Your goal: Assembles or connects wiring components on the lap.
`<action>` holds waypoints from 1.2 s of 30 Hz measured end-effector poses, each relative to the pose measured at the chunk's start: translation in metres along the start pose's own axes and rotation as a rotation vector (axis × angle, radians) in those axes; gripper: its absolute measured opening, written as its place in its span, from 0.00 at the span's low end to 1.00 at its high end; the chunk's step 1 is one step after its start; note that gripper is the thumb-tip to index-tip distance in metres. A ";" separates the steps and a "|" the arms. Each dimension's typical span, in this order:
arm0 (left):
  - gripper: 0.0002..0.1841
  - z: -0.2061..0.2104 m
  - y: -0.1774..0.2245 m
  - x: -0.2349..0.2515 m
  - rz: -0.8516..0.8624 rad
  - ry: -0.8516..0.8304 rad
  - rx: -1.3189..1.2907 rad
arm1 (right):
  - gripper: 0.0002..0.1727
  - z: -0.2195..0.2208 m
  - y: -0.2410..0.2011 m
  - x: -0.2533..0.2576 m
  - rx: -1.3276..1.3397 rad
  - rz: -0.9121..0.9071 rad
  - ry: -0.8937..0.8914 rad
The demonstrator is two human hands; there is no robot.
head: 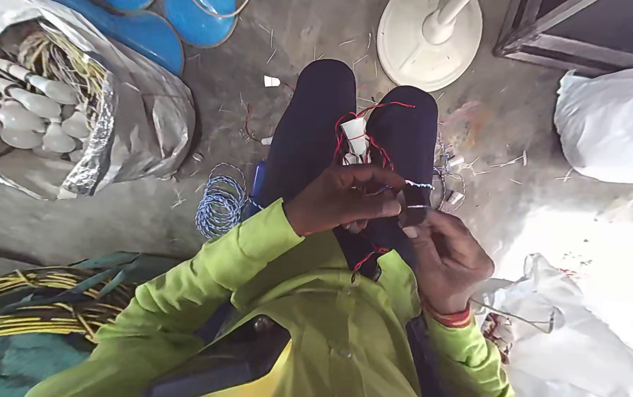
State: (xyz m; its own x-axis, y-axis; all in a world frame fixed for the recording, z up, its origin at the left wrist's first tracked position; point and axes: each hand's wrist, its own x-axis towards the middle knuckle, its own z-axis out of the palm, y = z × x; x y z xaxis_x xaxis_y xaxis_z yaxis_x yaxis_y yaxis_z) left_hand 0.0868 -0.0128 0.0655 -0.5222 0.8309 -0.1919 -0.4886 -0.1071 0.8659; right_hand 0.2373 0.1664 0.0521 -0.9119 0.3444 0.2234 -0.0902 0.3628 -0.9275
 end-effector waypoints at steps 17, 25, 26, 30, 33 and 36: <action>0.28 0.009 -0.005 -0.015 0.012 -0.105 0.165 | 0.03 -0.003 -0.001 -0.002 0.056 -0.056 -0.139; 0.24 0.022 -0.011 -0.018 0.209 0.091 0.354 | 0.12 -0.001 -0.010 -0.004 0.244 0.050 -0.187; 0.24 0.023 -0.012 -0.019 0.218 0.113 0.368 | 0.12 0.001 -0.013 -0.004 0.266 0.076 -0.173; 0.24 0.020 -0.013 -0.021 0.233 0.127 0.419 | 0.07 0.006 -0.020 -0.002 0.277 0.128 -0.125; 0.30 0.020 -0.012 -0.025 0.224 0.114 0.431 | 0.07 0.007 -0.023 -0.004 0.248 0.119 -0.124; 0.26 0.019 -0.011 -0.028 0.245 0.087 0.321 | 0.06 0.007 -0.022 -0.004 0.126 0.078 -0.121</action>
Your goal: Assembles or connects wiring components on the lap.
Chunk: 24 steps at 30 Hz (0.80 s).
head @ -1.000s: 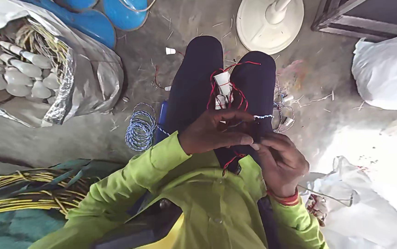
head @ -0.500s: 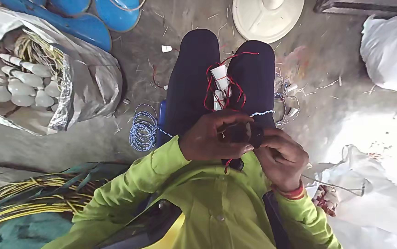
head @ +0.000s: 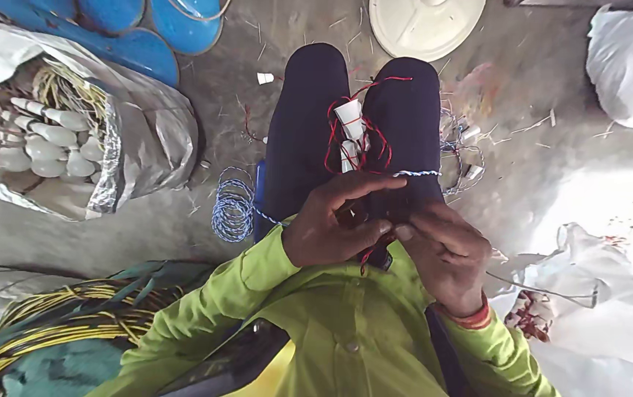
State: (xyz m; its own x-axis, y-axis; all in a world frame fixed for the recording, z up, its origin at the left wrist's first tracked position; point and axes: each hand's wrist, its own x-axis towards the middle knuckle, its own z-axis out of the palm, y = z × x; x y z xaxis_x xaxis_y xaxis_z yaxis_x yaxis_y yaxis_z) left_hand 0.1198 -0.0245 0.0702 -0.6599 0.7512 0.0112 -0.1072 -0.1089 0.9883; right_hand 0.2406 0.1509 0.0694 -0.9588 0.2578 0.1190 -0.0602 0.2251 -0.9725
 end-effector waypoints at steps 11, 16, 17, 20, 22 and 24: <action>0.08 0.005 -0.002 -0.004 0.113 0.100 0.405 | 0.08 -0.006 -0.002 0.001 -0.299 -0.049 -0.055; 0.09 0.006 -0.007 -0.010 0.127 0.052 0.623 | 0.09 -0.002 -0.001 0.000 -0.352 -0.058 -0.140; 0.09 0.006 -0.009 -0.011 0.125 0.034 0.664 | 0.09 -0.001 -0.001 -0.001 -0.342 -0.054 -0.156; 0.09 0.005 -0.010 -0.014 0.073 -0.009 0.695 | 0.10 0.001 -0.001 -0.003 -0.292 -0.023 -0.191; 0.10 -0.001 -0.009 -0.015 0.012 -0.009 0.604 | 0.10 0.000 -0.002 -0.003 -0.252 0.013 -0.180; 0.11 -0.010 -0.007 -0.016 -0.049 0.052 0.443 | 0.11 -0.007 -0.002 -0.002 -0.226 0.055 -0.113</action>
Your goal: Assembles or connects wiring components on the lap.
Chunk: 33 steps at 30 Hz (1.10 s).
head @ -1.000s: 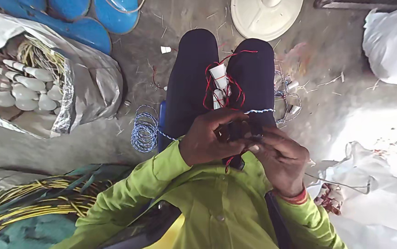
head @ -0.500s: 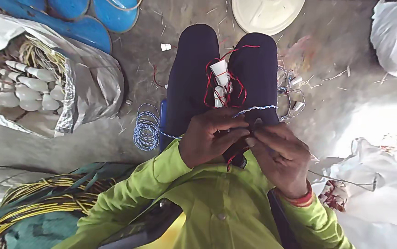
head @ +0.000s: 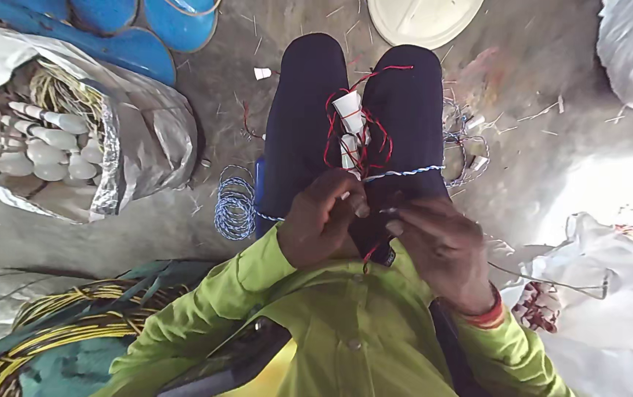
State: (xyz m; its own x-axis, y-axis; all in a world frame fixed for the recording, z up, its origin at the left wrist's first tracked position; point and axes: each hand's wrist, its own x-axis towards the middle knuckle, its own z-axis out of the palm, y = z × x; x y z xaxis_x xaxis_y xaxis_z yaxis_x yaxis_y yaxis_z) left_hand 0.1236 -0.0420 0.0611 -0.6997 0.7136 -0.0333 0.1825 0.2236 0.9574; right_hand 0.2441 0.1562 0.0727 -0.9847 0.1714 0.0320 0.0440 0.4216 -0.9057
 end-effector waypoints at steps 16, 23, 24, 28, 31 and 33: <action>0.14 -0.043 0.000 0.056 0.125 0.185 0.144 | 0.14 -0.001 0.021 0.033 -0.347 -0.301 -0.445; 0.13 -0.045 -0.003 0.057 0.070 0.191 0.253 | 0.14 -0.031 0.015 0.033 -0.098 -0.170 -0.355; 0.13 -0.045 -0.003 0.057 0.066 0.192 0.227 | 0.16 -0.033 0.014 0.030 -0.057 -0.193 -0.451; 0.13 -0.042 -0.003 0.056 0.064 0.175 0.110 | 0.12 -0.023 0.005 0.015 0.035 -0.226 -0.483; 0.12 -0.041 -0.001 0.053 0.060 0.168 -0.024 | 0.10 -0.044 -0.013 0.009 0.421 -0.117 -0.426; 0.12 -0.039 0.000 0.049 0.038 0.131 -0.088 | 0.12 -0.053 -0.026 0.006 0.636 -0.028 -0.365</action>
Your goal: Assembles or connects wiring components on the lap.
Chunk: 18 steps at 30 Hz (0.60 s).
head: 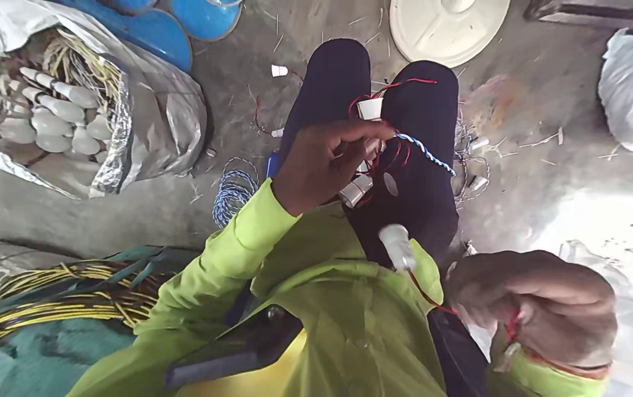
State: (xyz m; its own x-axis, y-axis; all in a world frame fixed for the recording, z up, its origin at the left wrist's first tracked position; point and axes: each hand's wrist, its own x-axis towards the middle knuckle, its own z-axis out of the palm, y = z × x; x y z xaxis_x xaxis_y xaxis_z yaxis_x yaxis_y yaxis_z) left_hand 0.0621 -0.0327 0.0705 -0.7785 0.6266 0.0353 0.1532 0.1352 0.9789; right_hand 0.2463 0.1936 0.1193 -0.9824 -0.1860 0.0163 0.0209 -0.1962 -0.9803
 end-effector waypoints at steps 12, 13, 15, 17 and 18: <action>0.18 0.023 0.028 -0.023 -0.064 -0.327 -0.397 | 0.13 0.031 0.007 0.026 -0.195 -0.015 0.532; 0.19 0.026 0.031 -0.025 -0.064 -0.300 -0.386 | 0.12 0.033 0.008 0.028 -0.254 -0.048 0.554; 0.16 0.035 0.031 -0.027 -0.021 -0.188 -0.351 | 0.11 0.037 0.009 0.030 -0.325 -0.074 0.573; 0.08 0.040 0.030 -0.027 0.025 -0.093 -0.321 | 0.10 0.039 0.010 0.030 -0.339 -0.072 0.570; 0.06 0.041 0.031 -0.026 0.036 -0.065 -0.318 | 0.10 0.039 0.010 0.030 -0.349 -0.070 0.569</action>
State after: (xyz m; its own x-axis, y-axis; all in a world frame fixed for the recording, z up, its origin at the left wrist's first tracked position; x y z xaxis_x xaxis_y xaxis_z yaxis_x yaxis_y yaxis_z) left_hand 0.1119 -0.0138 0.0914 -0.7337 0.6760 0.0685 -0.0253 -0.1279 0.9915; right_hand 0.2245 0.1489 0.1175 -0.9259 0.3713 0.0693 -0.0134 0.1512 -0.9884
